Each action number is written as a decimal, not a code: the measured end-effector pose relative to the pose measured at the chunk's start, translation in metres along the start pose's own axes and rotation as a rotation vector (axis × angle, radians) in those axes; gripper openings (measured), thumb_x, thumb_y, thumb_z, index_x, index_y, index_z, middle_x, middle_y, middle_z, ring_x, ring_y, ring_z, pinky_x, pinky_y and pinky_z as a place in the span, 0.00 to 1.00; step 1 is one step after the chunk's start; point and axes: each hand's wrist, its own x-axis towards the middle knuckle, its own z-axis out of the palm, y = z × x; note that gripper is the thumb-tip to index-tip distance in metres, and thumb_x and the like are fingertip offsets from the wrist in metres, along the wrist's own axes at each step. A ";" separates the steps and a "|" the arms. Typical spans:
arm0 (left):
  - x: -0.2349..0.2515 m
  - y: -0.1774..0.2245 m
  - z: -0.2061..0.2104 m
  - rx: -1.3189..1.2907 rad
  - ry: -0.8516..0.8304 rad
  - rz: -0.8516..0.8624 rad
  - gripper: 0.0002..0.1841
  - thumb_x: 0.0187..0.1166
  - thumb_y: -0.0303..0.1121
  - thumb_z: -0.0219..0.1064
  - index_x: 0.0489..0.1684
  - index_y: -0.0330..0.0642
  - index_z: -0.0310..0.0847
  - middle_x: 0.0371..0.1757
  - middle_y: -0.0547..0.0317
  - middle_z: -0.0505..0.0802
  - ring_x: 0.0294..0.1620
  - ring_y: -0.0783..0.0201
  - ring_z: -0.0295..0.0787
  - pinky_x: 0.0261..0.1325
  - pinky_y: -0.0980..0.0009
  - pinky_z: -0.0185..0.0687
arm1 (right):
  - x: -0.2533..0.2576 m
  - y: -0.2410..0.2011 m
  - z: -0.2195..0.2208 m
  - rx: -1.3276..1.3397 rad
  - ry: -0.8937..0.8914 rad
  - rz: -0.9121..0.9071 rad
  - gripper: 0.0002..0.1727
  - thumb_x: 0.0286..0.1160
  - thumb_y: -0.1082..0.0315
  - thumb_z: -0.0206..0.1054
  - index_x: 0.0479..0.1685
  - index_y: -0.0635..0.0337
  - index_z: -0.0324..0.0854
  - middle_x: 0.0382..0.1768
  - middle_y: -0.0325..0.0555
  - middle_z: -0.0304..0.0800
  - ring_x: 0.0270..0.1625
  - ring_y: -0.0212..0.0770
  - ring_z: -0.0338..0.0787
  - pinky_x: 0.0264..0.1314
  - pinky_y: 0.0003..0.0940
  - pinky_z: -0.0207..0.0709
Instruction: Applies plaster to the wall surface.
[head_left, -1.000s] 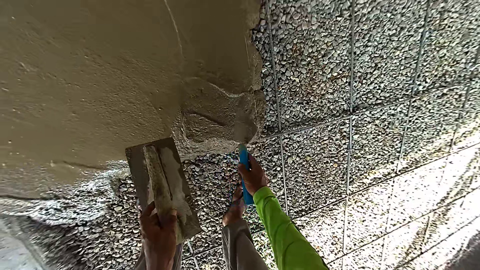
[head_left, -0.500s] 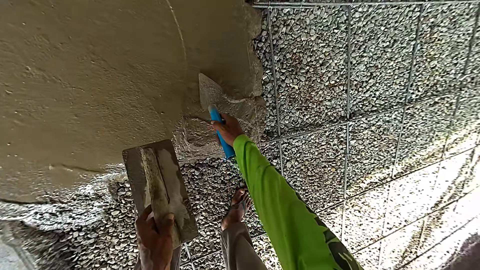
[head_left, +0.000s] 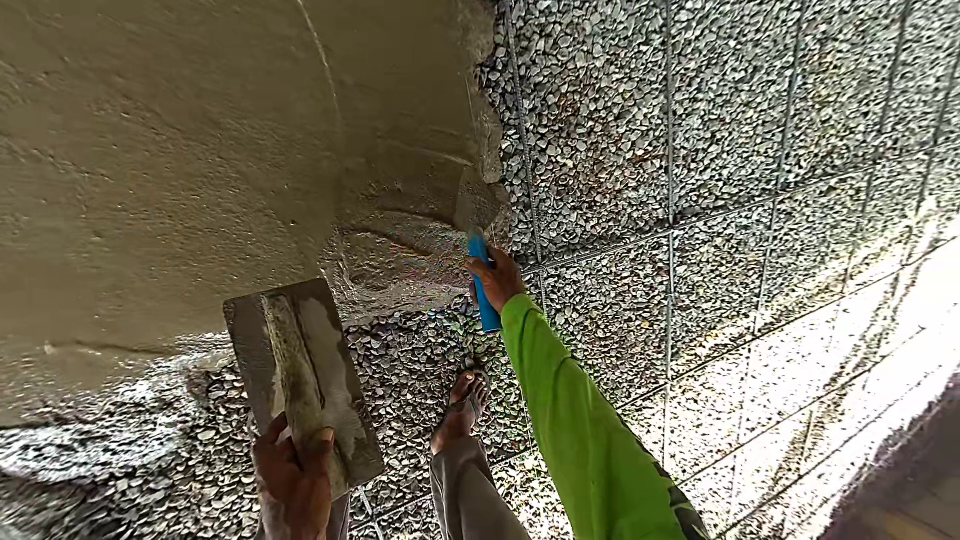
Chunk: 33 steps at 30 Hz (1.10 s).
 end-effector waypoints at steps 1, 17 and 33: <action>-0.001 0.000 0.001 0.004 -0.004 -0.001 0.36 0.74 0.30 0.70 0.84 0.39 0.58 0.49 0.51 0.90 0.43 0.69 0.90 0.46 0.69 0.88 | -0.002 0.003 0.000 0.025 0.013 0.005 0.27 0.86 0.59 0.66 0.81 0.57 0.71 0.42 0.55 0.88 0.22 0.45 0.86 0.23 0.42 0.86; 0.005 -0.006 -0.003 -0.035 0.032 0.008 0.35 0.72 0.29 0.71 0.82 0.39 0.61 0.47 0.53 0.92 0.42 0.68 0.92 0.44 0.69 0.91 | -0.037 0.022 0.001 -0.166 -0.084 -0.044 0.30 0.88 0.62 0.62 0.87 0.54 0.61 0.48 0.57 0.88 0.34 0.49 0.90 0.36 0.48 0.88; 0.008 -0.001 -0.015 -0.144 0.157 -0.066 0.34 0.77 0.26 0.70 0.84 0.40 0.60 0.46 0.52 0.91 0.41 0.67 0.92 0.44 0.70 0.91 | -0.015 -0.009 0.042 -0.615 -0.548 0.105 0.26 0.91 0.43 0.54 0.79 0.43 0.75 0.29 0.52 0.84 0.18 0.44 0.80 0.19 0.38 0.78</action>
